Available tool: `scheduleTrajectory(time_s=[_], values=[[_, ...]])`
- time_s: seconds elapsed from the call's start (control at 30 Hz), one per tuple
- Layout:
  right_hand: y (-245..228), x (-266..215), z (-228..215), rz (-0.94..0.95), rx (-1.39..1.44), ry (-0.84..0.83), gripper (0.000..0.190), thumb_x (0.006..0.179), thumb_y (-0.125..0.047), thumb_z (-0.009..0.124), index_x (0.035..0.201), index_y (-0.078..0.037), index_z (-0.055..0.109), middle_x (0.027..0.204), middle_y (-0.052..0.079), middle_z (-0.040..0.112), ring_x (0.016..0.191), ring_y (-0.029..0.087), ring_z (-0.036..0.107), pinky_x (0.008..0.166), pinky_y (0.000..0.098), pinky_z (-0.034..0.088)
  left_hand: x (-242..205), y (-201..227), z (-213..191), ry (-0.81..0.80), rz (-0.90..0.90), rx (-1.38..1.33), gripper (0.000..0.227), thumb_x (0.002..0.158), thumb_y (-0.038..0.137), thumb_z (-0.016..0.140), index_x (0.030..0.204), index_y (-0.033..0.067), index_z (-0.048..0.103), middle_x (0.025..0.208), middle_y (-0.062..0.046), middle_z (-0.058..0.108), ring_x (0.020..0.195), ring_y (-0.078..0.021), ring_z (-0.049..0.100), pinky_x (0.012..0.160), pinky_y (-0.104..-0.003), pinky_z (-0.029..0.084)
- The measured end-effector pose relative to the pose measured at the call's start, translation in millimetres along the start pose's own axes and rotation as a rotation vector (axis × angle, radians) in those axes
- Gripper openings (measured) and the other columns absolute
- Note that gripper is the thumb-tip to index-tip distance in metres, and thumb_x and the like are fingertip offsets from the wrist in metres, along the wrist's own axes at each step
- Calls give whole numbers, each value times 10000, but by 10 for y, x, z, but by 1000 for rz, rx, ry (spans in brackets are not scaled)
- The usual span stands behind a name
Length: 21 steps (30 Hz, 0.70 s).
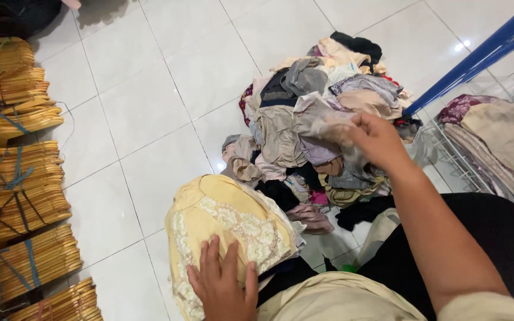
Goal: Sorting and stacking various pairs of women's underwear from a large pile on the floor.
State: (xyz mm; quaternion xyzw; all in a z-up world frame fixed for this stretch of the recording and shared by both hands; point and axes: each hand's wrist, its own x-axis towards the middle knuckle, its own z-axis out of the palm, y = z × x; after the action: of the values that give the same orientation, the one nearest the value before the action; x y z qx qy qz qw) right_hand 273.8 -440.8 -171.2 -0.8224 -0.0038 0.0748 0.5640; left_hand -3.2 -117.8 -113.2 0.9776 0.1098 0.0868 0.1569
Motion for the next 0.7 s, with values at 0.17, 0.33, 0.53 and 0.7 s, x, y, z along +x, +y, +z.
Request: scheduleTrajectory(time_s=[0.17,0.33,0.53,0.7], values=[[-199,-599,98,-2,552,139,118,987,-99,614,1102,-91,590,938,-18,665,780,75,623,658,244,517,117,340,-98,8,180,-307,466,838,228,753,1260,57,654,1339,-181,596,1276,-368,544,1069,-591,346],[55,-1273,373,31,892,15,217,988,6,632,1125,-106,506,1001,49,658,817,119,628,657,251,480,322,918,-29,-203,440,-730,553,840,196,823,1311,10,602,1240,-197,649,1142,-406,621,999,-469,488],[-130,-1999,576,-108,779,-102,269,931,38,641,1074,-96,457,1013,-8,533,929,79,541,813,252,473,326,1198,657,-79,546,-814,570,825,174,779,1258,-26,466,1168,-240,578,1050,-443,581,903,-491,468],[279,-2108,416,-222,321,20,214,978,-8,646,1128,-72,506,972,26,566,829,112,541,733,273,458,332,1210,712,-309,337,-1080,225,989,8,626,1185,34,518,1052,-159,591,963,-323,582,839,-410,495]])
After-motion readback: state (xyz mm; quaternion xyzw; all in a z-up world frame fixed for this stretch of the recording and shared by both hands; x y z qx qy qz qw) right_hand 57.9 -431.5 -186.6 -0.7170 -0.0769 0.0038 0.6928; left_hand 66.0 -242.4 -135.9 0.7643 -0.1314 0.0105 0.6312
